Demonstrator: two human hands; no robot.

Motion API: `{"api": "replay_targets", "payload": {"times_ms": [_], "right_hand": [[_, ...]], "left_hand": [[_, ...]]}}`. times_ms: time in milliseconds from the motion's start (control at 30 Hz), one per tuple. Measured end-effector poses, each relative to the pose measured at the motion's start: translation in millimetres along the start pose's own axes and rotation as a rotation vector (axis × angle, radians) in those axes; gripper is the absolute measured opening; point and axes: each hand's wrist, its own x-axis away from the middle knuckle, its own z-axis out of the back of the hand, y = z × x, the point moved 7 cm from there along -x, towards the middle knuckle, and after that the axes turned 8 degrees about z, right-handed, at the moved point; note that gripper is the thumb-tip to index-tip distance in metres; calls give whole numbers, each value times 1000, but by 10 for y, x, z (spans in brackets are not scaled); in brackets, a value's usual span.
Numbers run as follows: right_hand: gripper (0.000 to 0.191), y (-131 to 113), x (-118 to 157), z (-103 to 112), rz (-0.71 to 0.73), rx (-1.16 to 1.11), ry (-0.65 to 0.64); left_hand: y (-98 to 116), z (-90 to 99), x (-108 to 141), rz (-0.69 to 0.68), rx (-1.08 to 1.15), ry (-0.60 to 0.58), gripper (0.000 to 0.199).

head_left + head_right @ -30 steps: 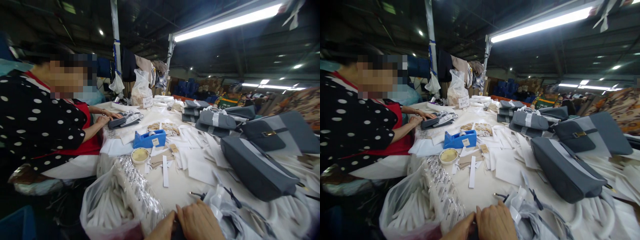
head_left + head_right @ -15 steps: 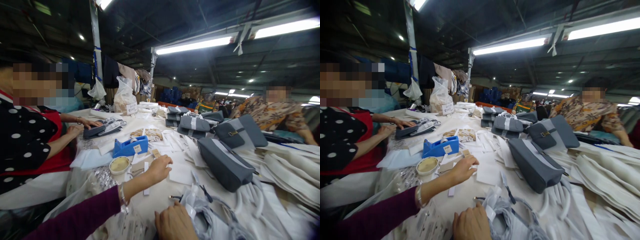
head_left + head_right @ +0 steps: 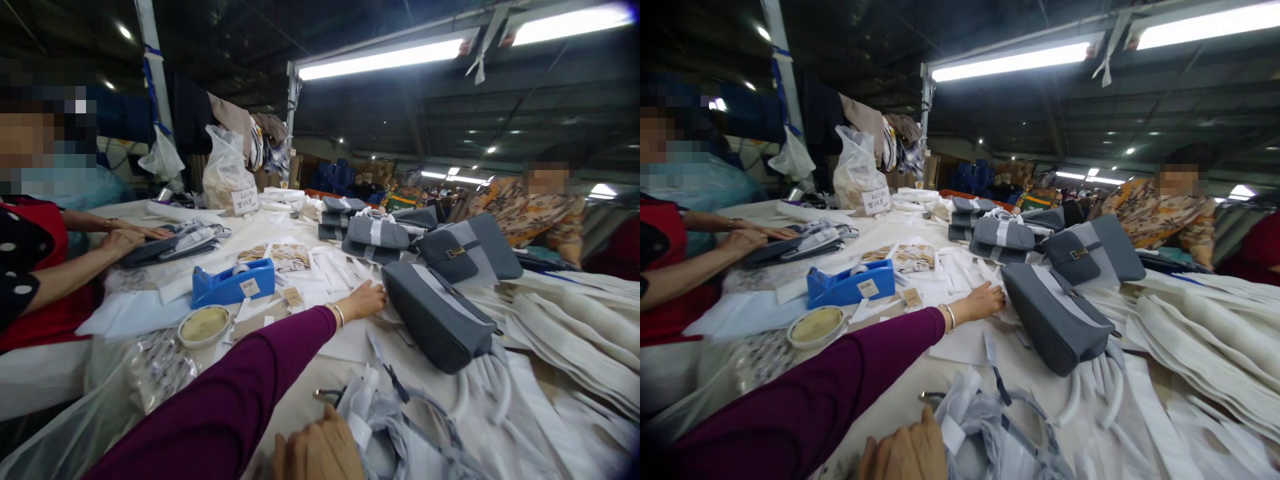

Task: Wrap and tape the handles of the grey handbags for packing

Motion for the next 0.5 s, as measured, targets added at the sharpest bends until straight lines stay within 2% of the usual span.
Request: {"api": "replay_targets", "payload": {"times_ms": [67,133,200,267,333,400,467,500], "right_hand": [[29,-58,-46,6,90,-10,-120],[17,-127,-71,9,250,-14,-309],[15,-135,-84,26,340,-11,-461],[19,-112,-108,26,352,-20,-571],[25,-103,-144,2,337,-57,-667],[33,-74,-199,-27,264,-90,-760],[40,-34,-265,-31,172,-118,-833],[43,-17,-300,-19,135,-132,-854]], "left_hand": [[33,135,-9,-38,8,8,30],[56,440,17,-57,4,68,35],[81,936,125,-76,-60,228,36],[27,1473,334,11,-37,299,34],[-80,1968,686,167,81,298,34],[-146,2334,1192,279,296,274,37],[-161,2475,1783,381,560,218,35],[-142,2434,2080,443,694,154,31]]}}
